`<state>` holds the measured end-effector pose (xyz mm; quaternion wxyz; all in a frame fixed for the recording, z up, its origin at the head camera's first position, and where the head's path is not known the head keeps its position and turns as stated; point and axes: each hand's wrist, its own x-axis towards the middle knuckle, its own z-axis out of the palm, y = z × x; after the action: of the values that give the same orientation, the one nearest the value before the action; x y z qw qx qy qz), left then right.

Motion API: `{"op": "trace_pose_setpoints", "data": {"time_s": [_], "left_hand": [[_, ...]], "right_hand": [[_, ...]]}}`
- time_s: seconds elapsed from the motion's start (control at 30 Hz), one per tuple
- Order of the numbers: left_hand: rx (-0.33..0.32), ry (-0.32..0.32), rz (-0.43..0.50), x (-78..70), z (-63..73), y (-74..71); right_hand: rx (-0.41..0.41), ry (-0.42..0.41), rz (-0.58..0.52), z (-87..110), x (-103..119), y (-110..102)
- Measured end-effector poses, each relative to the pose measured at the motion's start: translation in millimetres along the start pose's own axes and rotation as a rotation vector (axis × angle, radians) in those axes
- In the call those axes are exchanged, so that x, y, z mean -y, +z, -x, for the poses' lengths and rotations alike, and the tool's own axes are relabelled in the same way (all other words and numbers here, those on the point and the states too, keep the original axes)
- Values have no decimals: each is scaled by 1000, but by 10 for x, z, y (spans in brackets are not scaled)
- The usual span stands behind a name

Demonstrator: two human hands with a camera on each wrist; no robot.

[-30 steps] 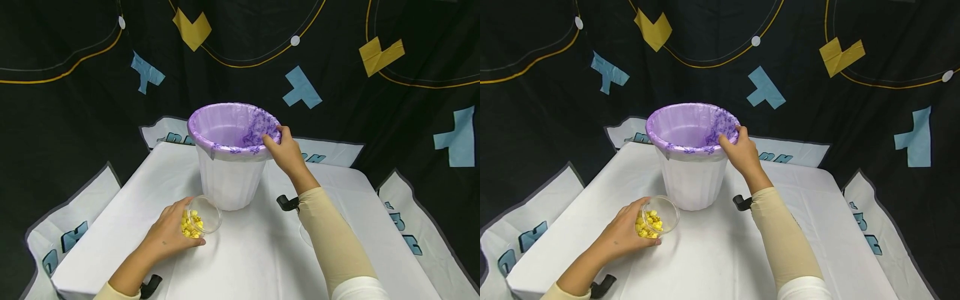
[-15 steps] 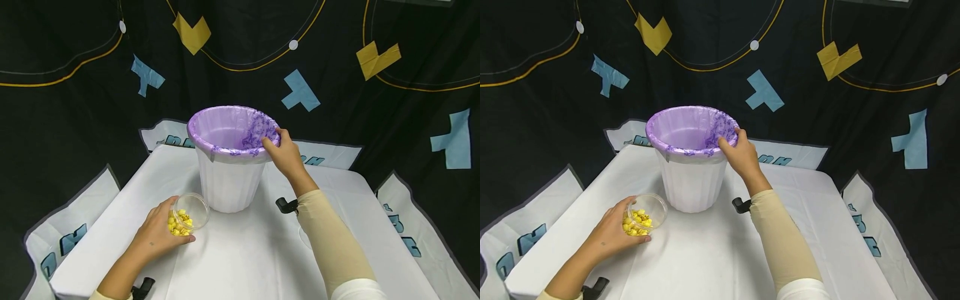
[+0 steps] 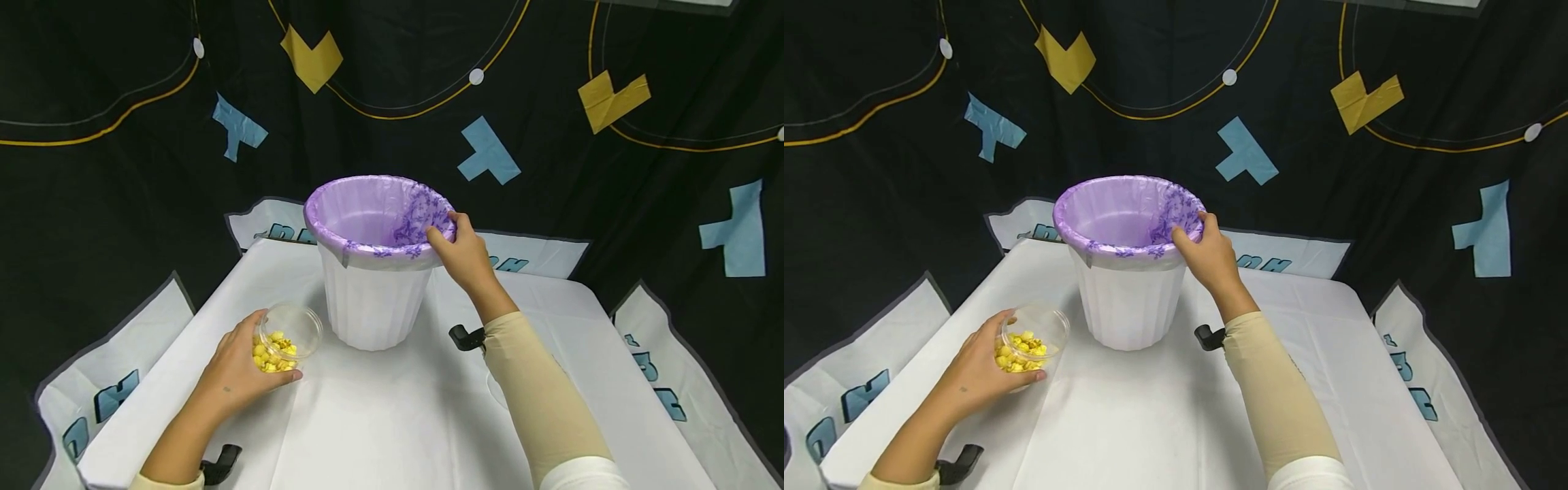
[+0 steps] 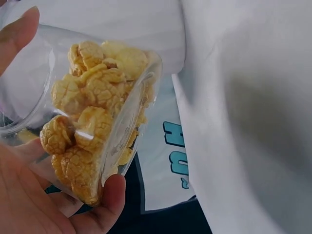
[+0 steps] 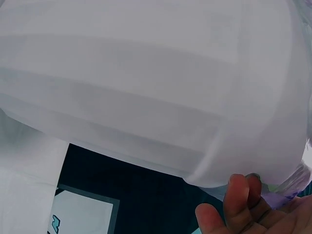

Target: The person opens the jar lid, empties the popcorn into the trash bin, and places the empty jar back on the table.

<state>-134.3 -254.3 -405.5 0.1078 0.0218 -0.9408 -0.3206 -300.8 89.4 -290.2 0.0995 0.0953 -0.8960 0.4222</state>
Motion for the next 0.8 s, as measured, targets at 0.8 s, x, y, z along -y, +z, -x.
{"op": "trace_pose_setpoints", "data": {"time_s": [0.8], "left_hand": [[-35,14,60,-140,-186,-139]], "right_hand": [[-16,-19,10,-24,-47,41]]}}
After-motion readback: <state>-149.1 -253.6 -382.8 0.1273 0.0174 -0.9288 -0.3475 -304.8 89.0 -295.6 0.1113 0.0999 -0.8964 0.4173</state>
